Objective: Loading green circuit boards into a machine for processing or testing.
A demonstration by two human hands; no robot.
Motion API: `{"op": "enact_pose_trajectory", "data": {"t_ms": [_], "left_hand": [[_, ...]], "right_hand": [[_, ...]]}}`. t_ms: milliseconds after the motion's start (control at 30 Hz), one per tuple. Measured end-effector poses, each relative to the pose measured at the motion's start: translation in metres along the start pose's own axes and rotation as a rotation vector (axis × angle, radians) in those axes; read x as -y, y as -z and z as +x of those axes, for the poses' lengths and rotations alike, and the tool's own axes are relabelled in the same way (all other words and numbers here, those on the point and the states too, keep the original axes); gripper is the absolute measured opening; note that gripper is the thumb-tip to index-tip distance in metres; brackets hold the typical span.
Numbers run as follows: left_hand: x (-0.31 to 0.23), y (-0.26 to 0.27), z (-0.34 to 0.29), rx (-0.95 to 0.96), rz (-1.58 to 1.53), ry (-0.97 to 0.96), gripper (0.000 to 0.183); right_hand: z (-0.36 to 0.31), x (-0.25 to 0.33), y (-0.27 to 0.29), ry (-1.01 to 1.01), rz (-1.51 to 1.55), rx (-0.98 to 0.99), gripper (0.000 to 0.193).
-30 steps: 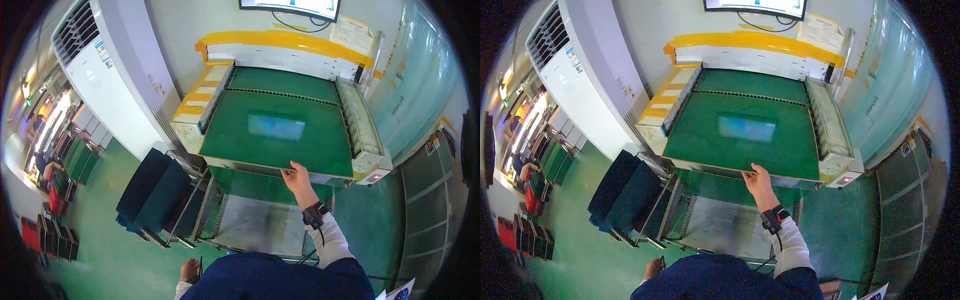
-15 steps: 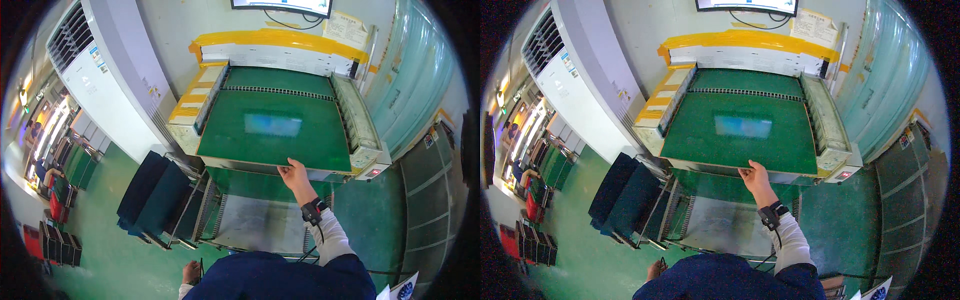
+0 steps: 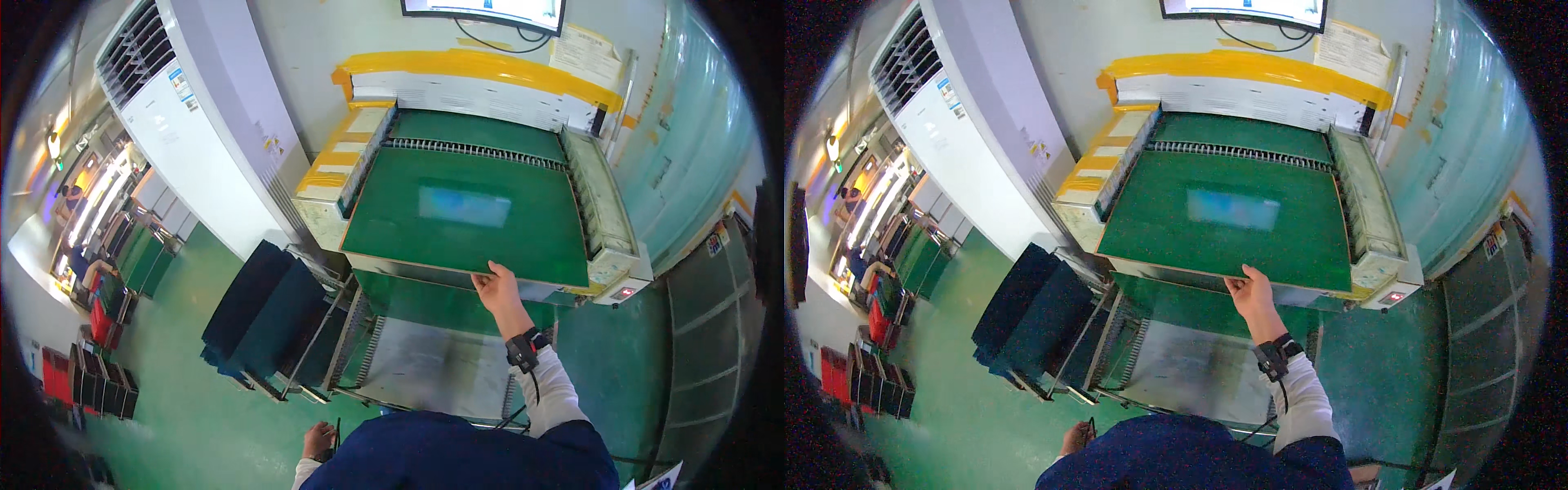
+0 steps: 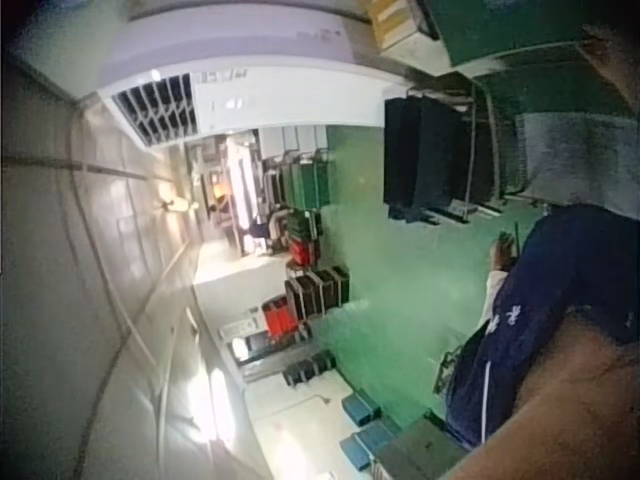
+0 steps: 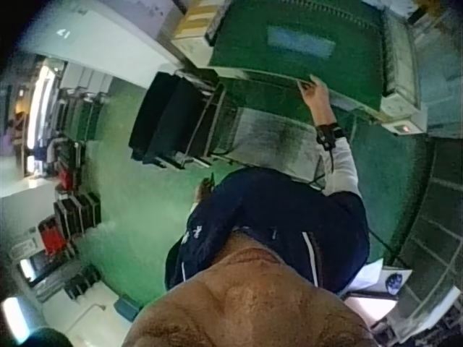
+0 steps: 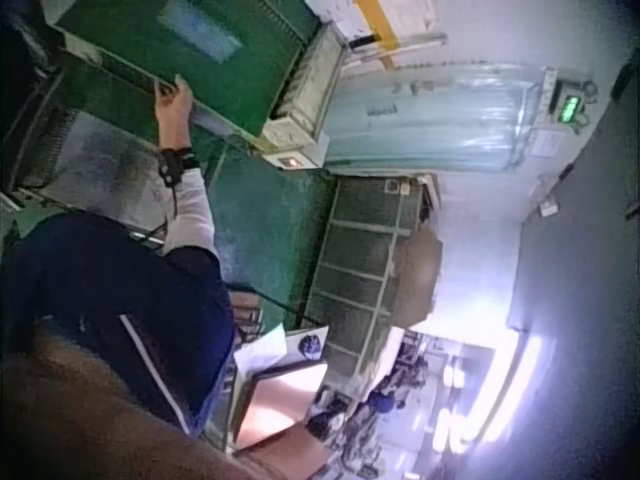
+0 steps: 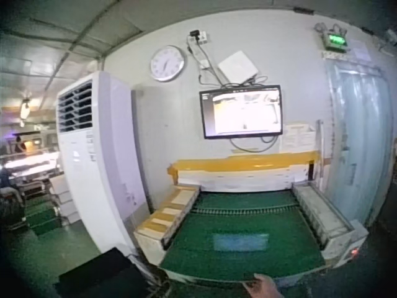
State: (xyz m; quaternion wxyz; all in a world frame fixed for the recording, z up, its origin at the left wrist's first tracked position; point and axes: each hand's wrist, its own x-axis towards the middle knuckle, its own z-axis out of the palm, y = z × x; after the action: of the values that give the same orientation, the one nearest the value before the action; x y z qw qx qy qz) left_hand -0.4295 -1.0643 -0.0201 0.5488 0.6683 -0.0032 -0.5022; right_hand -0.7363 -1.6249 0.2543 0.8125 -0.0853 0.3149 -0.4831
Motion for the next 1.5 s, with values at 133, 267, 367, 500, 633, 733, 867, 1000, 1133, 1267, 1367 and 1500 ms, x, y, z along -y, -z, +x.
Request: {"op": "enact_pose_trajectory", "data": {"t_ms": [133, 267, 367, 500, 633, 733, 867, 1000, 1133, 1267, 1367, 1500], "left_hand": [[-0.018, -0.021, -0.011, -0.031, 0.164, 0.014, 0.024], [-0.033, -0.03, -0.024, -0.051, -0.137, 0.123, 0.026], [-0.028, -0.02, -0.032, 0.061, 0.824, -0.344, 0.024], [-0.053, -0.048, -0.046, -0.029, 0.295, -0.021, 0.022], [-0.044, -0.041, -0.037, -0.043, 0.081, -0.032, 0.021], [-0.044, -0.041, -0.032, -0.073, -0.131, 0.101, 0.022], [-0.024, -0.031, -0.024, -0.045, -0.154, -0.008, 0.022], [-0.021, -0.025, -0.016, -0.041, -0.139, 0.021, 0.023], [-0.02, -0.023, -0.013, -0.129, -0.397, 0.207, 0.024], [-0.027, -0.03, -0.021, -0.115, -0.288, 0.168, 0.025], [-0.054, -0.051, -0.036, 0.061, 0.322, -0.014, 0.026], [-0.029, -0.028, -0.019, -0.045, -0.092, 0.112, 0.027]], "right_hand": [[-0.002, 0.005, 0.003, 0.003, 0.013, 0.005, 0.019], [0.0, 0.005, 0.003, 0.002, -0.013, 0.023, 0.019], [0.004, 0.001, -0.002, -0.018, -0.009, 0.019, 0.019], [0.007, 0.005, 0.002, -0.02, -0.002, 0.005, 0.018], [0.012, 0.004, 0.002, -0.038, 0.0, -0.008, 0.017], [0.017, 0.007, 0.007, -0.026, -0.015, 0.025, 0.017], [0.008, 0.006, -0.011, -0.016, -0.022, -0.008, 0.018], [0.011, 0.01, -0.007, -0.027, -0.03, -0.035, 0.019], [0.014, 0.009, -0.006, -0.045, -0.032, -0.069, 0.021], [0.015, 0.011, -0.004, -0.028, -0.103, -0.037, 0.027], [0.016, 0.017, 0.003, 0.001, -0.151, -0.032, 0.031], [0.014, 0.019, -0.005, -0.089, -0.234, 0.02, 0.03]]}}
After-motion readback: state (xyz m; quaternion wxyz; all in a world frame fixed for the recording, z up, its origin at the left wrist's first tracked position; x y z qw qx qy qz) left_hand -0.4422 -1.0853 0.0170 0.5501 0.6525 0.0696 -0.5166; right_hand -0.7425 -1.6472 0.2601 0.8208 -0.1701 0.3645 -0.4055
